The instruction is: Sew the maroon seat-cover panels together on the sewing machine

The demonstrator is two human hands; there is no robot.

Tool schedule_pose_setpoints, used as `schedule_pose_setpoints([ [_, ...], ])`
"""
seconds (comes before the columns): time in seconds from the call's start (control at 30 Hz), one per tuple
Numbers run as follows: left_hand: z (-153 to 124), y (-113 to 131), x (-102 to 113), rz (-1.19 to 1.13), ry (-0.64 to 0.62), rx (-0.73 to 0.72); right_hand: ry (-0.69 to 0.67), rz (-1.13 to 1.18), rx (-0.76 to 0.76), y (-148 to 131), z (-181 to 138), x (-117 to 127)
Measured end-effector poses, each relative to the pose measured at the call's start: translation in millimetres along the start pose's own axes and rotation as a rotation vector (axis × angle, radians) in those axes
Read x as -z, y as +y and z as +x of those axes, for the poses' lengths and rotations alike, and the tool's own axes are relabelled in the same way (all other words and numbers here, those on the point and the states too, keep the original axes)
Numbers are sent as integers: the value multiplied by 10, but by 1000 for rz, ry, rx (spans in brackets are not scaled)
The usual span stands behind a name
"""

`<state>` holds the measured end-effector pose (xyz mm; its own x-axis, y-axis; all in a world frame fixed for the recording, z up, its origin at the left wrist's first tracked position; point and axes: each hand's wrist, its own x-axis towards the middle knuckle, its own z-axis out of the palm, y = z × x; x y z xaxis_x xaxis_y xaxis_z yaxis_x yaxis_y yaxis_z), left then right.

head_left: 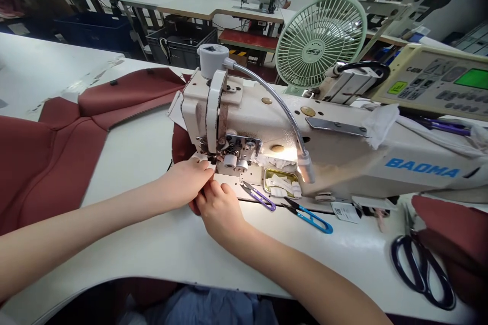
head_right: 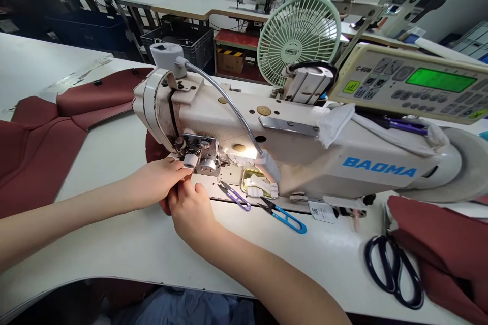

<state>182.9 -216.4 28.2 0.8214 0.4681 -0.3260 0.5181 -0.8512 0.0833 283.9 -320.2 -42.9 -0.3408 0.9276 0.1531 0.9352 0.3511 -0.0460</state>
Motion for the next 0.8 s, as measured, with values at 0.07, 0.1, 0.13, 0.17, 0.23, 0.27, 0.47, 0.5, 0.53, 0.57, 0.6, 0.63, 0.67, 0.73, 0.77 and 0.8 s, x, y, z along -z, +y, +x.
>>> schedule_pose_setpoints([
  [0.07, 8, -51, -47, -1, 50, -23, -4, -39, 1, -24, 23, -36],
  [0.1, 7, -74, -63, -2, 77, -35, 5, -75, 11, -39, 21, -57],
  [0.13, 2, -91, -74, -1, 101, -45, 21, -118, 28, -56, 11, -78],
  [0.17, -4, -98, -77, 0, 119, -50, 40, -161, 50, -72, -4, -98],
  [0.23, -17, -78, -70, 13, 113, -36, 74, -221, 88, -95, -36, -123],
  [0.27, -20, -55, -64, 31, 92, -26, 74, -229, 94, -98, -45, -126],
  [0.47, 5, 23, -71, 135, 41, -26, -11, -143, 30, -37, 21, -79],
  [0.5, 2, 1, -80, 119, 56, -35, -1, -154, 21, -26, 29, -80],
  [0.53, -5, -29, -91, 98, 69, -52, 22, -174, 18, -18, 31, -86],
  [0.57, -17, -64, -104, 74, 81, -66, 57, -194, 23, -11, 27, -97],
  [0.6, -31, -101, -119, 50, 94, -79, 103, -214, 32, -3, 19, -109],
  [0.63, -46, -136, -138, 27, 109, -91, 154, -225, 42, 5, 8, -122],
  [0.67, -59, -170, -160, 9, 124, -100, 199, -223, 47, 15, -3, -134],
  [0.73, -71, -230, -218, -29, 174, -123, 250, -184, 33, 41, -18, -153],
  [0.77, -69, -259, -255, -46, 207, -146, 257, -157, 20, 56, -21, -160],
  [0.8, -60, -286, -296, -58, 242, -175, 257, -133, 6, 72, -21, -166],
])
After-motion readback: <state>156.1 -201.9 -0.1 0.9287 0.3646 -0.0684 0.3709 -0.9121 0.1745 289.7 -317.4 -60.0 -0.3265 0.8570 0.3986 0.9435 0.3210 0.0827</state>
